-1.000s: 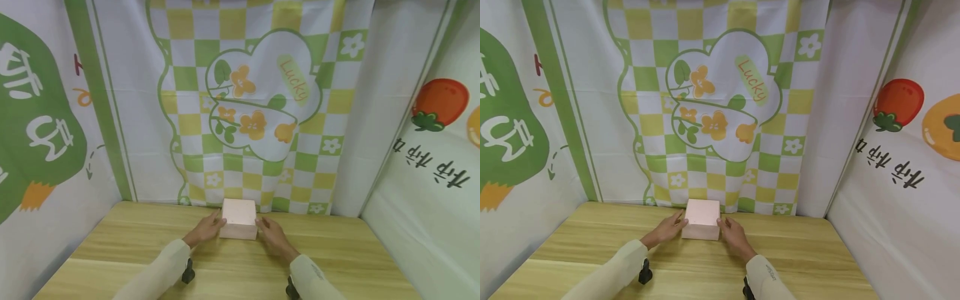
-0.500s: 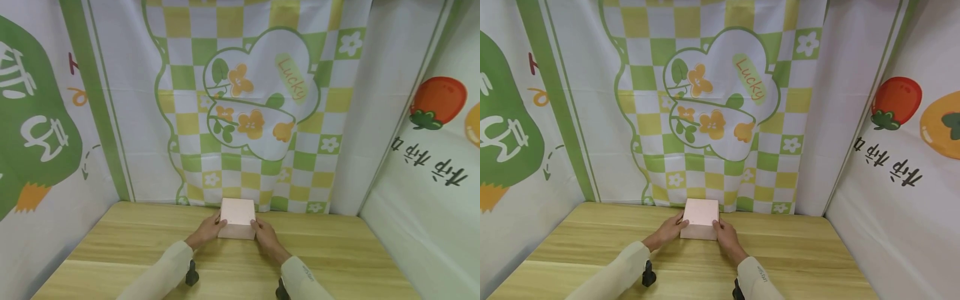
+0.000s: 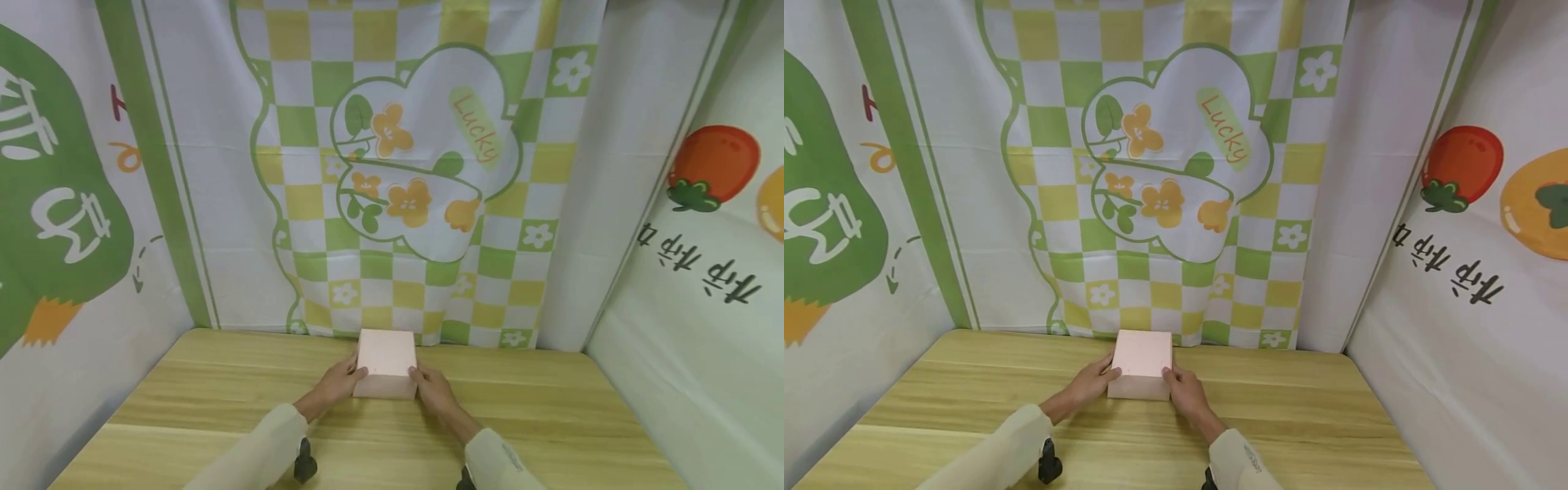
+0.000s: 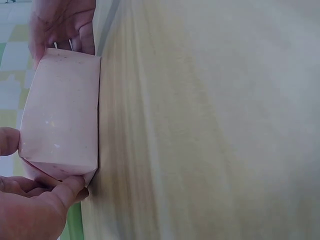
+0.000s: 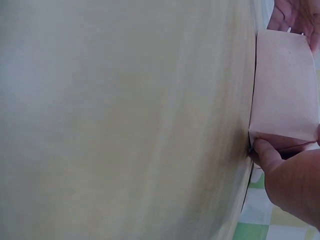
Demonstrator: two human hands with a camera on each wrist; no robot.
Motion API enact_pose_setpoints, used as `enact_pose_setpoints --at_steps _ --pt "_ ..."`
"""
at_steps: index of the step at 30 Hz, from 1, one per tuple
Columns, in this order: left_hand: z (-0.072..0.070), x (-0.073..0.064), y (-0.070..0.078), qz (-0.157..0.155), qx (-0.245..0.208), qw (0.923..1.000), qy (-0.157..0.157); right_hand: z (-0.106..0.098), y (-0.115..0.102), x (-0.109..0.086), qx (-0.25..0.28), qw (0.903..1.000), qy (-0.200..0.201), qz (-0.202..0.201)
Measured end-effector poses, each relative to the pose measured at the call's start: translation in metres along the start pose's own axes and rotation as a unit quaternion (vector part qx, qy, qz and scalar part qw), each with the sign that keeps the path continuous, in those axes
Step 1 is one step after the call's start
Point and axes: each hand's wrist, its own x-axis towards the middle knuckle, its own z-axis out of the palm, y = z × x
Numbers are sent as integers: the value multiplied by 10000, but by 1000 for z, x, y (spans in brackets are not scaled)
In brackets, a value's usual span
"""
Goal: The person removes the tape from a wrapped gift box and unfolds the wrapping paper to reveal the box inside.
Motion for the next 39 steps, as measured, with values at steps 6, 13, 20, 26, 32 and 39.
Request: enact_pose_setpoints --at_steps 6,13,20,26,32,39 --pt "3 -12 -2 138 244 9995 122 0 2 -13 -67 9999 7 -89" --pt "6 -28 1 319 429 9985 148 -1 1 -28 -162 9997 -54 -192" --pt "8 -45 5 298 214 9992 148 -2 -2 -42 -44 9999 -108 -116" --pt "9 -52 6 412 291 9987 32 -3 -1 -51 38 9999 -114 -78" --pt "8 -56 8 324 222 9992 -23 -4 -3 -56 156 9997 -187 -94" --pt "0 -47 8 178 186 9997 5 -4 -10 -47 438 9985 -46 335"
